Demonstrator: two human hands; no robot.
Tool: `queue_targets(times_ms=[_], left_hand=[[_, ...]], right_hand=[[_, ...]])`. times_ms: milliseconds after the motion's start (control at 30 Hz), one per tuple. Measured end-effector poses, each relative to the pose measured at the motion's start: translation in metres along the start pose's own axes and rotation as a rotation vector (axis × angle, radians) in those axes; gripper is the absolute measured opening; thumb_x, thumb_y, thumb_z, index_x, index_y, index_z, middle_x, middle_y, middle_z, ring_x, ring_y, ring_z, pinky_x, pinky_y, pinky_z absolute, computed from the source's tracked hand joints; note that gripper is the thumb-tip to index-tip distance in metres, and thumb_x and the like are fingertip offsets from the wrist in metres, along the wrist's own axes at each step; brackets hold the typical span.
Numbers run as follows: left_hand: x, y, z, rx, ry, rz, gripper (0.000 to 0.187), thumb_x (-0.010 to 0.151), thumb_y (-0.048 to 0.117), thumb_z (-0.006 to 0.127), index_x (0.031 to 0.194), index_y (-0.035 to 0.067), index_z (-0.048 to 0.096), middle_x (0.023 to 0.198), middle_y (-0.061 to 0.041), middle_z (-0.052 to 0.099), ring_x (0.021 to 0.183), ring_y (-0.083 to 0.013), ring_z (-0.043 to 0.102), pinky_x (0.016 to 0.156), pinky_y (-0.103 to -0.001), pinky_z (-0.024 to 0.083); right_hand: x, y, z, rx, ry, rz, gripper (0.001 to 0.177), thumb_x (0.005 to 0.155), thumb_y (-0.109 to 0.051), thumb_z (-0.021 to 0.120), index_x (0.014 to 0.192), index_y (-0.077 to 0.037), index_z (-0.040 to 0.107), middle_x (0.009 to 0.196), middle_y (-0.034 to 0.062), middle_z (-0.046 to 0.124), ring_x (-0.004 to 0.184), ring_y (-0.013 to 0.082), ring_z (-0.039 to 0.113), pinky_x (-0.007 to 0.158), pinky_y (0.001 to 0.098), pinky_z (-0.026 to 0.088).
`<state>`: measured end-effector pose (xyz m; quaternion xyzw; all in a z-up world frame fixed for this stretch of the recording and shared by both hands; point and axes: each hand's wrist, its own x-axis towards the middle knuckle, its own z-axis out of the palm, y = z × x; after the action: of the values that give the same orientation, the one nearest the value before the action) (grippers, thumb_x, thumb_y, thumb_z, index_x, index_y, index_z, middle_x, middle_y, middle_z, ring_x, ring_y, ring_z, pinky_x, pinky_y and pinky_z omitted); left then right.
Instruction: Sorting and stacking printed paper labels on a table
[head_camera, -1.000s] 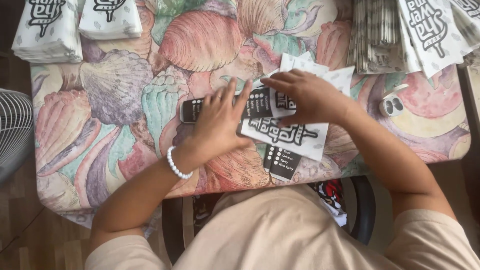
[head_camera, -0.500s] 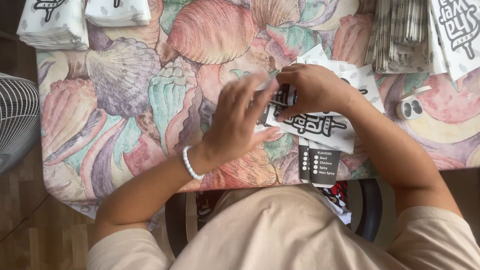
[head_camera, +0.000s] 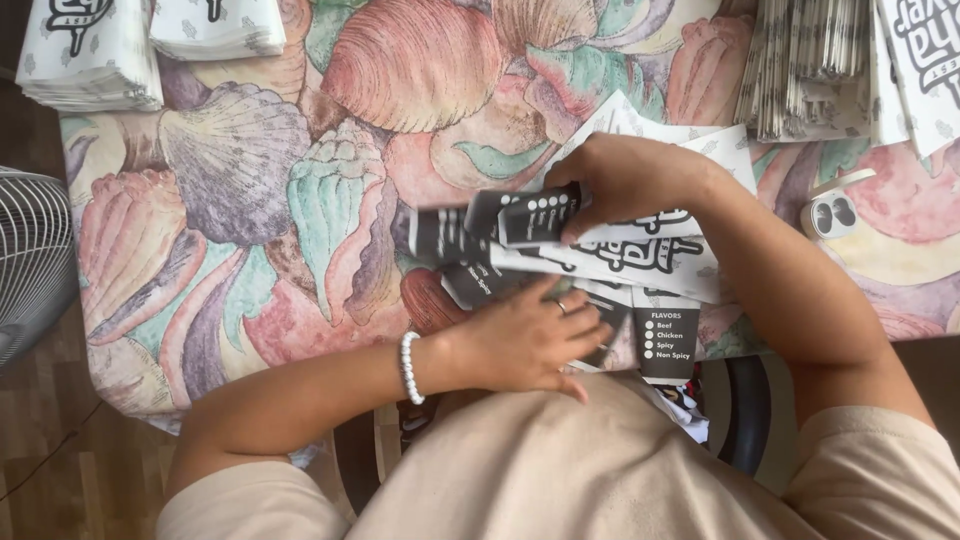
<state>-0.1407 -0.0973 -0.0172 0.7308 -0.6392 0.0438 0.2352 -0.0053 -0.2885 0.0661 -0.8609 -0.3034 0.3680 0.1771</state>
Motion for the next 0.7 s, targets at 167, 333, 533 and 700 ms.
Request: queue_targets(times_ms=[167, 333, 533, 700], left_hand=[[-0.005, -0.014, -0.043, 0.091, -0.095, -0.228, 0.033, 0.088, 0.036, 0.075, 0.104, 0.008, 0.065, 0.126, -0.019, 0.063, 0.121, -0.0345, 0.059, 0.109, -0.055, 0.046], [-0.014, -0.028, -0.059, 0.03, -0.038, -0.311, 0.024, 0.088, 0.021, 0.075, 0.105, 0.005, 0.068, 0.127, -0.019, 0.063, 0.12, -0.0327, 0.059, 0.111, -0.052, 0.043], [-0.016, -0.033, -0.062, 0.036, 0.069, -0.348, 0.02, 0.089, 0.014, 0.072, 0.108, 0.006, 0.071, 0.122, -0.017, 0.066, 0.116, -0.032, 0.06, 0.105, -0.049, 0.046], [-0.02, -0.058, -0.075, 0.233, 0.23, -0.536, 0.033, 0.087, 0.001, 0.077, 0.12, 0.003, 0.071, 0.13, -0.017, 0.061, 0.122, -0.0319, 0.053, 0.109, -0.044, 0.048]], right_hand=[[0.003, 0.04, -0.009, 0.164, 0.268, -0.129, 0.029, 0.078, -0.013, 0.086, 0.106, -0.013, 0.08, 0.088, 0.001, 0.082, 0.066, 0.0119, 0.075, 0.058, 0.0218, 0.057], [-0.001, 0.049, -0.019, 0.351, 0.387, -0.02, 0.019, 0.079, -0.018, 0.09, 0.087, -0.009, 0.076, 0.07, -0.0012, 0.069, 0.056, 0.0099, 0.054, 0.054, 0.0243, 0.04], [0.007, 0.044, -0.016, 0.5, 0.452, -0.036, 0.026, 0.078, -0.013, 0.09, 0.096, -0.006, 0.073, 0.08, 0.0002, 0.073, 0.068, 0.0056, 0.06, 0.059, 0.0205, 0.046], [0.015, 0.044, -0.02, 0.317, 0.439, 0.083, 0.026, 0.082, -0.025, 0.092, 0.086, -0.01, 0.072, 0.066, -0.0053, 0.06, 0.062, 0.0064, 0.045, 0.057, 0.0257, 0.036]])
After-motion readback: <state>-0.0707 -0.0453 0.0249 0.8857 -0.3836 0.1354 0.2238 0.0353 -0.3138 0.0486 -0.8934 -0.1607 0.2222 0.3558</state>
